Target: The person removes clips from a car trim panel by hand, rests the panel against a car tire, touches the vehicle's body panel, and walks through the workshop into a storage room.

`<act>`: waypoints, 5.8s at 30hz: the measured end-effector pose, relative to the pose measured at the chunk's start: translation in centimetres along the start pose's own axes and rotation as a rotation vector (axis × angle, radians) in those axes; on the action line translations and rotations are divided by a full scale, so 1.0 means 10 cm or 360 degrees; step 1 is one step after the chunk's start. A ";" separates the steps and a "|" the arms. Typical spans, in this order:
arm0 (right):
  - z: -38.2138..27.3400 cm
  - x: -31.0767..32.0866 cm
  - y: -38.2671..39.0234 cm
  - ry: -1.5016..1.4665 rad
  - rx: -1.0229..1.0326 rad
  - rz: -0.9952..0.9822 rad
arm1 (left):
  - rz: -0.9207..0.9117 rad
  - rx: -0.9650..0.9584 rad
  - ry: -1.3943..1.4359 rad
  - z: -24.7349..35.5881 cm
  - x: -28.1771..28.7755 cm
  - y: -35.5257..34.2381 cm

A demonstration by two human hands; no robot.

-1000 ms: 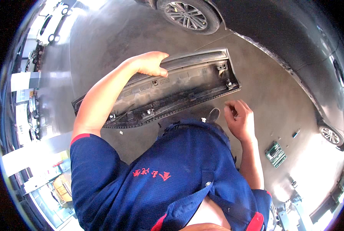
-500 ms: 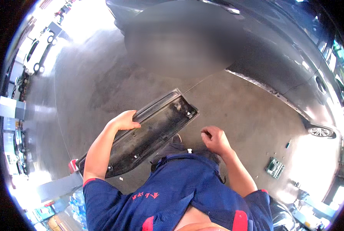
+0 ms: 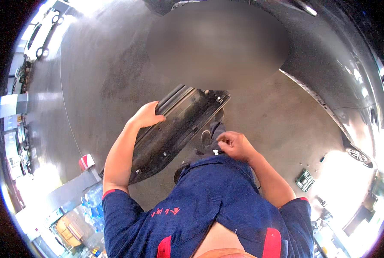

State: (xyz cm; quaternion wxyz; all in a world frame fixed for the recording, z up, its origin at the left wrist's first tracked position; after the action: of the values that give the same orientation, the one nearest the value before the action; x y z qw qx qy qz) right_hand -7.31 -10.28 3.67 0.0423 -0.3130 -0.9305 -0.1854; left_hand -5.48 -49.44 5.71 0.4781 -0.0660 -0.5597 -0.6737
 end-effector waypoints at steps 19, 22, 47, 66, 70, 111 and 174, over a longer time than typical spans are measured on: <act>-0.50 0.48 -1.76 0.0684 0.1013 0.0052 | -0.0271 -0.0225 -0.0173 1.08 0.93 -2.14; -0.49 0.44 -1.96 0.0741 0.0885 0.0090 | -0.0284 -0.0275 -0.0425 1.09 1.03 -2.37; -1.19 -0.52 -3.65 0.0929 0.0447 0.0859 | -0.0768 -0.0722 -0.0448 0.09 2.27 -3.62; -1.35 -0.62 -4.02 0.0825 0.0254 0.0566 | -0.0857 -0.0731 -0.0544 0.08 2.27 -3.58; -1.20 -0.68 -3.95 0.0991 0.0217 0.0650 | -0.0959 -0.0785 -0.0545 0.22 2.18 -3.62; 2.05 0.48 -4.09 0.0976 -0.0073 0.1095 | -0.1116 -0.1156 -0.0818 1.23 0.09 -4.72; 3.72 -1.36 -4.77 -0.1327 -0.0992 0.1350 | -0.0954 -0.0152 -0.1421 0.11 -1.25 -9.99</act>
State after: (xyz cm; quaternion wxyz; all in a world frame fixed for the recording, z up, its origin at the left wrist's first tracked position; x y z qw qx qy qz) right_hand -23.56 -39.23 -48.64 -0.3438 -0.6946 -0.5682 -0.2764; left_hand -71.00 -49.80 -70.72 -0.0230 -0.2049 -0.6716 -0.7117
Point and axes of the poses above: each hand's wrist, its own y-axis away from the middle knuckle, its own x-axis out of the back of the hand, z = x × y, the point moved 2 cm from there along -y, towards the middle knuckle, and after that the axes turned 2 degrees about -z, right-handed, at the moved point
